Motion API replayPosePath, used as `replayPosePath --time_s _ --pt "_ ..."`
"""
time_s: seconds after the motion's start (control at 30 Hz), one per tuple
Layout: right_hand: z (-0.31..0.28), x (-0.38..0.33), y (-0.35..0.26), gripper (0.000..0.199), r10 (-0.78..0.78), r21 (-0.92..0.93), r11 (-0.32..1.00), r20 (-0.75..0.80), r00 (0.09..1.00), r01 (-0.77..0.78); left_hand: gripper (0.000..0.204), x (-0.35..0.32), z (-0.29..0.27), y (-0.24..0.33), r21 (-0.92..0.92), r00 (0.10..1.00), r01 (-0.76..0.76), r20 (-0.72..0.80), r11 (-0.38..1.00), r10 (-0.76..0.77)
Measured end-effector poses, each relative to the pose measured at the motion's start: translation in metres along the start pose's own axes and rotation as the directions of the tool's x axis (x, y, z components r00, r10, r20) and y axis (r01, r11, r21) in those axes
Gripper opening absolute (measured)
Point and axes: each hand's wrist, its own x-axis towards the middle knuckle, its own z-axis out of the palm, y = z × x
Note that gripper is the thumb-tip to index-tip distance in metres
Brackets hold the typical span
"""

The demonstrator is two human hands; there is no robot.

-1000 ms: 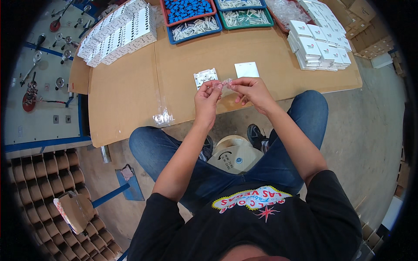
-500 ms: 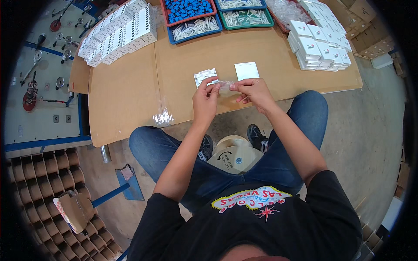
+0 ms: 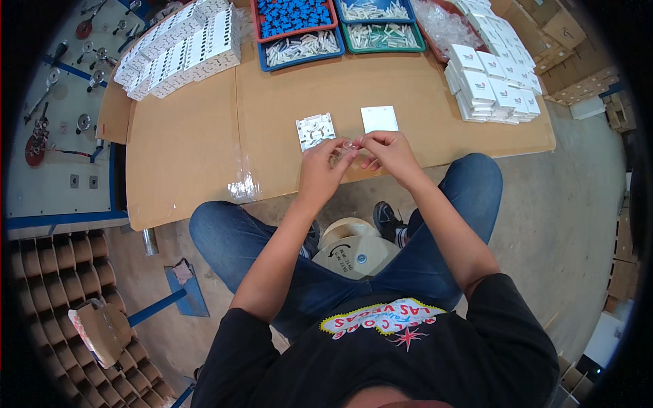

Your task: Assembling small electrical components into housings and placing them into individual boxes.

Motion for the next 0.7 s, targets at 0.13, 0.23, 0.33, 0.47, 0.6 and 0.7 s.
replayPosePath --time_s 0.13,0.23,0.33,0.47,0.6,0.7 --pt "-0.003 -0.001 -0.01 0.025 0.016 0.111 0.994 0.028 0.999 -0.019 0.034 0.001 0.004 -0.017 -0.186 0.985 0.148 -0.066 0.971 -0.162" --pt "-0.007 0.003 -0.007 0.024 0.005 0.047 0.999 0.005 1.0 -0.005 0.034 0.003 0.005 -0.016 -0.155 0.991 0.094 -0.082 0.983 -0.108" --pt "-0.011 0.006 -0.009 0.025 -0.006 0.036 0.999 -0.016 1.0 0.007 0.033 0.004 0.005 -0.016 -0.201 0.986 0.131 -0.076 0.971 -0.148" --pt "-0.02 0.019 -0.005 0.024 0.001 0.061 0.998 -0.037 0.999 0.001 0.03 0.005 0.009 -0.02 -0.349 0.973 0.204 -0.034 0.915 -0.23" --pt "-0.027 0.06 -0.002 0.023 -0.097 -0.106 0.99 -0.027 0.995 0.094 0.027 0.008 0.012 -0.034 -0.503 0.955 0.248 -0.015 0.828 -0.296" --pt "-0.03 0.12 -0.005 0.022 -0.248 -0.2 0.949 -0.006 0.969 0.242 0.028 0.012 0.017 -0.037 -0.578 0.949 0.209 -0.077 0.789 -0.307"
